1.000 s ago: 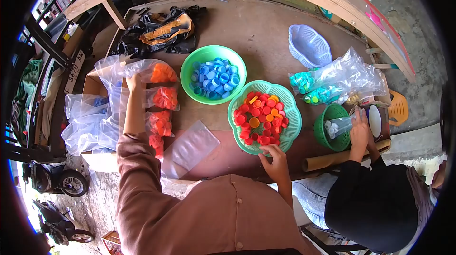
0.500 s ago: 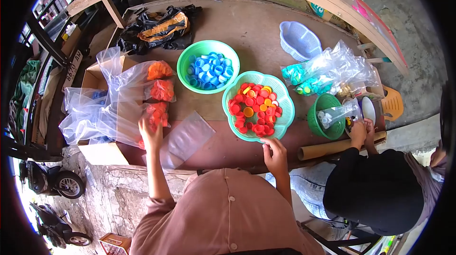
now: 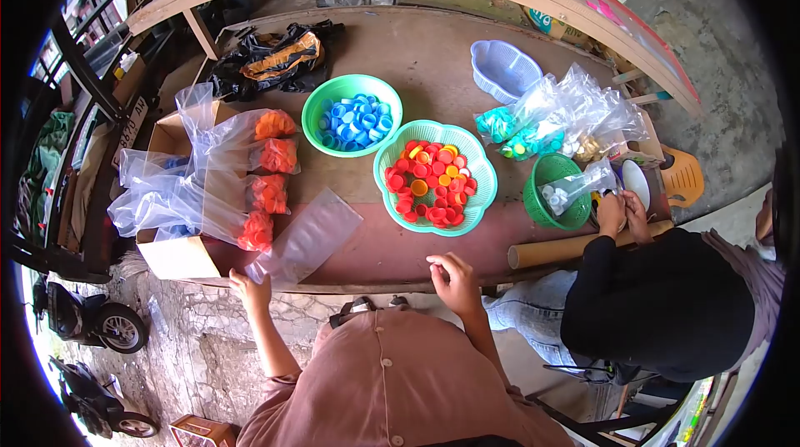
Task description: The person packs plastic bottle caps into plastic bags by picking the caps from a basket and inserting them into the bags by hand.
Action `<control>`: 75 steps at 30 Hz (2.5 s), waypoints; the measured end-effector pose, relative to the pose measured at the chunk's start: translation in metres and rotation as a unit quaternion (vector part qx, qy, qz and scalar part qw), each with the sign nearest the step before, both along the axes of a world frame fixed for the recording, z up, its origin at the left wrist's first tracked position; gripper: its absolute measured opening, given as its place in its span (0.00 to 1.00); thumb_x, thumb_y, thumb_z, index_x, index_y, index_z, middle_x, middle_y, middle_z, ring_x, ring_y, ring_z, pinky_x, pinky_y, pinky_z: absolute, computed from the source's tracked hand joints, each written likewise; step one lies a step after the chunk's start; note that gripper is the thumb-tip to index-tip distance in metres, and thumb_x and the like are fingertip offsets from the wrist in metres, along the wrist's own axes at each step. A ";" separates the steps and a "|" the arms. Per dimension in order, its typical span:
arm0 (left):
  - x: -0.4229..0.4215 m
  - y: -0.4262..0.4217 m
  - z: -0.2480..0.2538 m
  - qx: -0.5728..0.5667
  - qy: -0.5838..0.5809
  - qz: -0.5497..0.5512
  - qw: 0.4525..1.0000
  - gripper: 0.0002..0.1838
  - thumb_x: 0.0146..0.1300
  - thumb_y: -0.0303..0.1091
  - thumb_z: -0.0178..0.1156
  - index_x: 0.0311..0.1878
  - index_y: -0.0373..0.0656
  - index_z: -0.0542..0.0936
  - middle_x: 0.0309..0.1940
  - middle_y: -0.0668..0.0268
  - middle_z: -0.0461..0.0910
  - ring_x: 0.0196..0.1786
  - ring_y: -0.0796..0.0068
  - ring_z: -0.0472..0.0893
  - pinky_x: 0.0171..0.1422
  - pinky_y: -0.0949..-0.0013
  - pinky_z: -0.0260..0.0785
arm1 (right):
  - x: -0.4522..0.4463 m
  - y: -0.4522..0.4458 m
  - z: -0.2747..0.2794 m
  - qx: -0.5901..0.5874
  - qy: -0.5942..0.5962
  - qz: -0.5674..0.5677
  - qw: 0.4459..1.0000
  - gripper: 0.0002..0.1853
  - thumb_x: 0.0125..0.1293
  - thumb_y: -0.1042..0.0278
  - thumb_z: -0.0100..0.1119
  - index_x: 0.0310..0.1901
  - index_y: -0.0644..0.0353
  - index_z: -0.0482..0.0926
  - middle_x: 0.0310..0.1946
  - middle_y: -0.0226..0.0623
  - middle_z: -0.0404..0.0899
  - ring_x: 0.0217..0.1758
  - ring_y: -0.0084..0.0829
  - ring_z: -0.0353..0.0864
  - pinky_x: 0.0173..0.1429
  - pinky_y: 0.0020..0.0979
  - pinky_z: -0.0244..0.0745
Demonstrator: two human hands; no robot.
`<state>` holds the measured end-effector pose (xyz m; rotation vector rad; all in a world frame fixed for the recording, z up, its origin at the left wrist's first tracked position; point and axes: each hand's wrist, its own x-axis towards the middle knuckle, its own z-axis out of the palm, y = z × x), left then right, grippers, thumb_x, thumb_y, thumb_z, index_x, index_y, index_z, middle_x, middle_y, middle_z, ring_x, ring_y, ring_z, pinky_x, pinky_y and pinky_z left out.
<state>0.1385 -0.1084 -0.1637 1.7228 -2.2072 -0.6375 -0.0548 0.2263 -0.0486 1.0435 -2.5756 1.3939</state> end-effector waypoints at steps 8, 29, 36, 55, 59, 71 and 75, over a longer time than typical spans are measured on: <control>0.009 0.014 0.026 0.259 0.284 -0.005 0.923 0.18 0.54 0.28 0.57 0.47 0.37 0.63 0.37 0.62 0.70 0.39 0.77 0.73 0.33 0.72 0.71 | 0.023 0.016 -0.017 0.012 -0.025 0.032 0.999 0.08 0.52 0.78 0.55 0.35 0.61 0.76 0.26 0.39 0.74 0.29 0.38 0.77 0.32 0.33 0.70; -0.074 0.176 0.087 0.391 0.433 -0.366 0.725 0.09 0.58 0.17 0.52 0.41 0.36 0.69 0.41 0.64 0.72 0.45 0.79 0.72 0.52 0.72 0.68 | 0.034 -0.035 -0.015 -0.164 -0.228 0.139 0.950 0.04 0.61 0.77 0.51 0.37 0.67 0.70 0.32 0.35 0.75 0.33 0.22 0.77 0.36 0.23 0.72; -0.090 0.158 0.097 0.629 0.492 -0.246 0.550 0.08 0.67 0.32 0.44 0.37 0.39 0.71 0.34 0.64 0.76 0.41 0.74 0.75 0.52 0.66 0.68 | 0.002 -0.039 -0.040 -0.419 -0.614 0.023 0.669 0.04 0.63 0.75 0.47 0.39 0.58 0.70 0.30 0.28 0.73 0.33 0.22 0.75 0.37 0.25 0.72; -0.153 0.155 0.106 0.741 0.640 -0.028 0.202 0.09 0.61 0.29 0.45 0.40 0.35 0.72 0.35 0.60 0.77 0.38 0.69 0.79 0.43 0.67 0.76 | -0.037 -0.053 -0.007 -0.271 -0.619 0.245 0.695 0.15 0.62 0.69 0.54 0.49 0.63 0.67 0.36 0.28 0.71 0.39 0.17 0.71 0.41 0.19 0.66; -0.148 0.164 0.078 0.833 0.523 -0.112 0.139 0.08 0.60 0.27 0.46 0.40 0.35 0.72 0.34 0.61 0.77 0.34 0.74 0.78 0.38 0.72 0.75 | -0.056 -0.034 -0.047 -0.329 -0.621 0.181 0.688 0.10 0.63 0.71 0.51 0.45 0.60 0.69 0.31 0.28 0.73 0.32 0.18 0.73 0.35 0.22 0.69; -0.140 0.158 0.076 0.687 0.640 -0.120 0.322 0.15 0.66 0.37 0.44 0.47 0.38 0.74 0.46 0.56 0.76 0.51 0.65 0.75 0.57 0.61 0.69 | -0.067 -0.053 -0.045 -0.272 -0.780 0.235 0.512 0.17 0.59 0.72 0.51 0.50 0.67 0.70 0.30 0.30 0.76 0.29 0.17 0.74 0.29 0.15 0.70; -0.141 0.166 0.095 0.726 0.456 -0.168 0.488 0.20 0.67 0.39 0.44 0.55 0.34 0.65 0.47 0.56 0.74 0.44 0.70 0.79 0.48 0.68 0.74 | -0.077 -0.052 -0.047 -0.372 -0.733 0.328 0.466 0.12 0.63 0.65 0.49 0.40 0.67 0.74 0.36 0.39 0.78 0.39 0.27 0.78 0.46 0.30 0.73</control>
